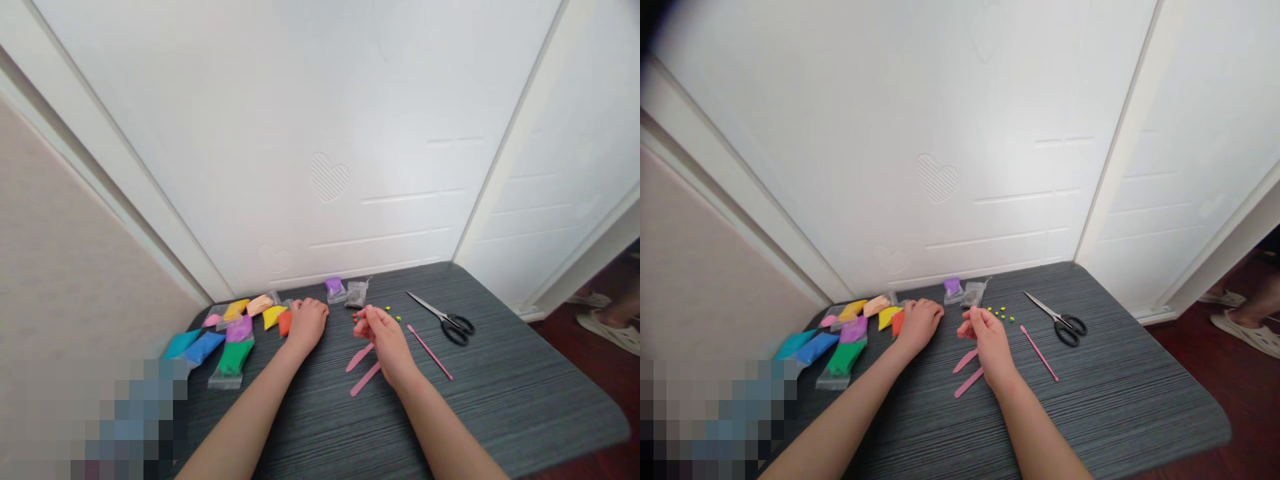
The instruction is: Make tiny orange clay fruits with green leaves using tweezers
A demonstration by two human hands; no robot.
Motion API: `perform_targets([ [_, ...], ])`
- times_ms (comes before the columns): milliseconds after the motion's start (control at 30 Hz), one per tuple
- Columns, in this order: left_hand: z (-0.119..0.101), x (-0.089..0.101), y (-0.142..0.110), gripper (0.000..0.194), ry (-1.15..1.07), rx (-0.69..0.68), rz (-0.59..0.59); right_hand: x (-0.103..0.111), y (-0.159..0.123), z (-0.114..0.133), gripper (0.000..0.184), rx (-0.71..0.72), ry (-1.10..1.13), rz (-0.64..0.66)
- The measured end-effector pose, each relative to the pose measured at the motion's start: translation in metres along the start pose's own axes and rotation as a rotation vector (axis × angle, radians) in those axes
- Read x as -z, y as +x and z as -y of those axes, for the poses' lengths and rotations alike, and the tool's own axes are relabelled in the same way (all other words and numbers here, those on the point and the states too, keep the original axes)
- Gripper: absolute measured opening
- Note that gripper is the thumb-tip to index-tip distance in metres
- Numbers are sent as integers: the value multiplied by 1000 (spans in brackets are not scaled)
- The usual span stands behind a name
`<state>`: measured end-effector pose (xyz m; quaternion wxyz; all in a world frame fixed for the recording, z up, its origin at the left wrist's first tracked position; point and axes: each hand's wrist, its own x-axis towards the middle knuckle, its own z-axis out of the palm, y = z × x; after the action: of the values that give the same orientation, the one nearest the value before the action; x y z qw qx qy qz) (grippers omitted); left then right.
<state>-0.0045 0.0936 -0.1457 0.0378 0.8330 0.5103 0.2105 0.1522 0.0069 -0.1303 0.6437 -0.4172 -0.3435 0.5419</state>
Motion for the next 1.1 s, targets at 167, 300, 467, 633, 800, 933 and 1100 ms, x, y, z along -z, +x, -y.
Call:
perform_targets([
  [167,-11,10,-10,22,-75,28,-58,3,-1,1,29,3,-19,-1],
  [300,-8,27,-37,15,-231,124,-100,3,-2,1,27,-8,-35,9],
  [467,21,59,-92,13,-429,306,-153,2,-7,0,27,-31,-66,42],
  [633,64,89,-146,29,-581,524,-306,1,-8,-4,24,-33,-114,45],
  [800,82,97,-171,38,-707,653,-455,-1,-10,-6,26,-25,-188,63],
  [933,75,93,-168,37,-762,670,-498,-3,-13,-5,23,10,-215,49],
  [1100,70,86,-161,26,-777,692,-555,-2,-14,-1,23,47,-198,4],
])
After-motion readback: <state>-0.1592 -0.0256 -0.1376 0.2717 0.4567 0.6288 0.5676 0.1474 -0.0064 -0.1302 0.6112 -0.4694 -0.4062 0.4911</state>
